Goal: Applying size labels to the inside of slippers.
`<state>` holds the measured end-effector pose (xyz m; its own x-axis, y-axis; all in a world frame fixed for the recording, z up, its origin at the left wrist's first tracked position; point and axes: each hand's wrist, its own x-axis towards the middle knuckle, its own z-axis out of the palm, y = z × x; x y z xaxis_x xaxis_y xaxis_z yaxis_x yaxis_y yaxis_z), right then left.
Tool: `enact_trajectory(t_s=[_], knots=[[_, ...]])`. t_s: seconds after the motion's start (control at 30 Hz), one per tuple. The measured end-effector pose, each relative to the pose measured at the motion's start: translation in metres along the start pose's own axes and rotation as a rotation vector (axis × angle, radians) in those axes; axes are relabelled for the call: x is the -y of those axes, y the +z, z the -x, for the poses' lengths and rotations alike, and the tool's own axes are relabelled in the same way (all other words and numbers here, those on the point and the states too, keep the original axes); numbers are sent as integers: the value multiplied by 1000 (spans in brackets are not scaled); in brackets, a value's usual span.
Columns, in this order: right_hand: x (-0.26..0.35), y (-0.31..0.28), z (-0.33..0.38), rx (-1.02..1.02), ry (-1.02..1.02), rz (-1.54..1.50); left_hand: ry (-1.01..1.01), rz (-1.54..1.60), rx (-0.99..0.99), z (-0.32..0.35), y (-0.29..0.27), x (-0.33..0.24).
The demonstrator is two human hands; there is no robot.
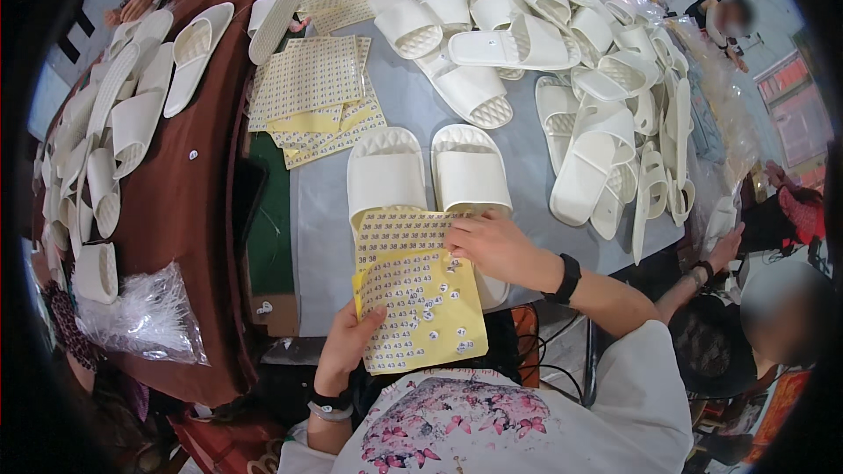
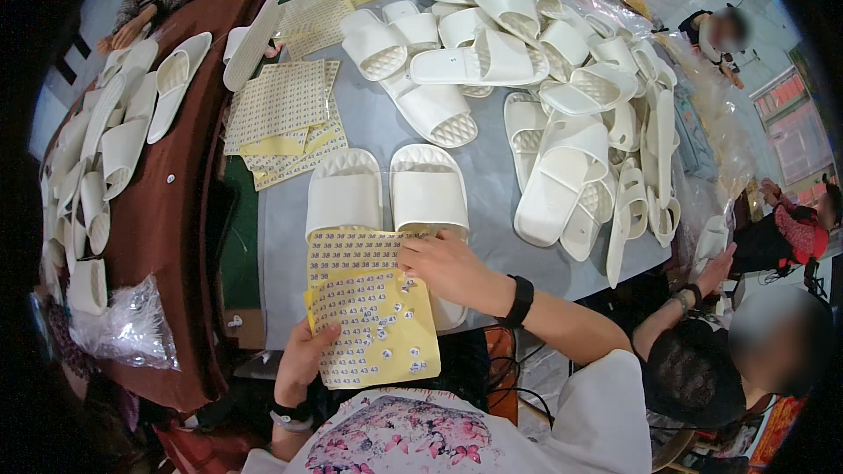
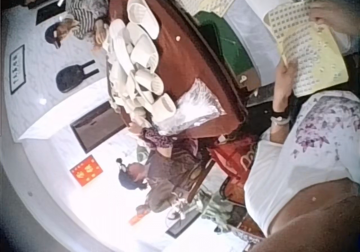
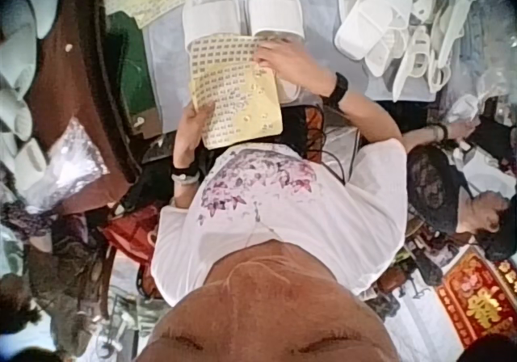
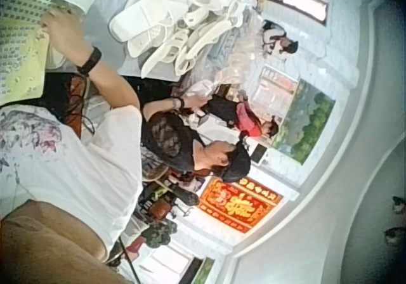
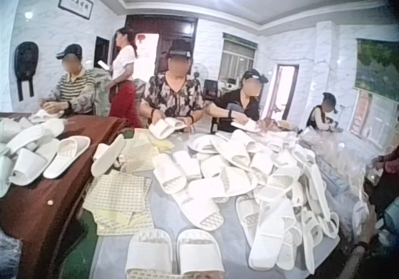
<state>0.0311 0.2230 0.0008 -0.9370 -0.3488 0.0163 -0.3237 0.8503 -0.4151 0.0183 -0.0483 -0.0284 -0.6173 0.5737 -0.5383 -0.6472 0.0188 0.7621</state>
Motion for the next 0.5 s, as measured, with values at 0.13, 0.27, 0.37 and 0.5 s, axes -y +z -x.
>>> enact_trajectory(t_s=[0.13,0.27,0.37,0.5], knots=[[1,-1,-3,123,53,47,-2,-24,-4,1,-1,0],[-1,4,2,74,39,40,2,23,6,0,-3,3],[-8,8,7,-96,0,-78,19,15,17,-2,-4,3],[-4,6,8,-69,34,-96,12,16,18,1,-3,-1]])
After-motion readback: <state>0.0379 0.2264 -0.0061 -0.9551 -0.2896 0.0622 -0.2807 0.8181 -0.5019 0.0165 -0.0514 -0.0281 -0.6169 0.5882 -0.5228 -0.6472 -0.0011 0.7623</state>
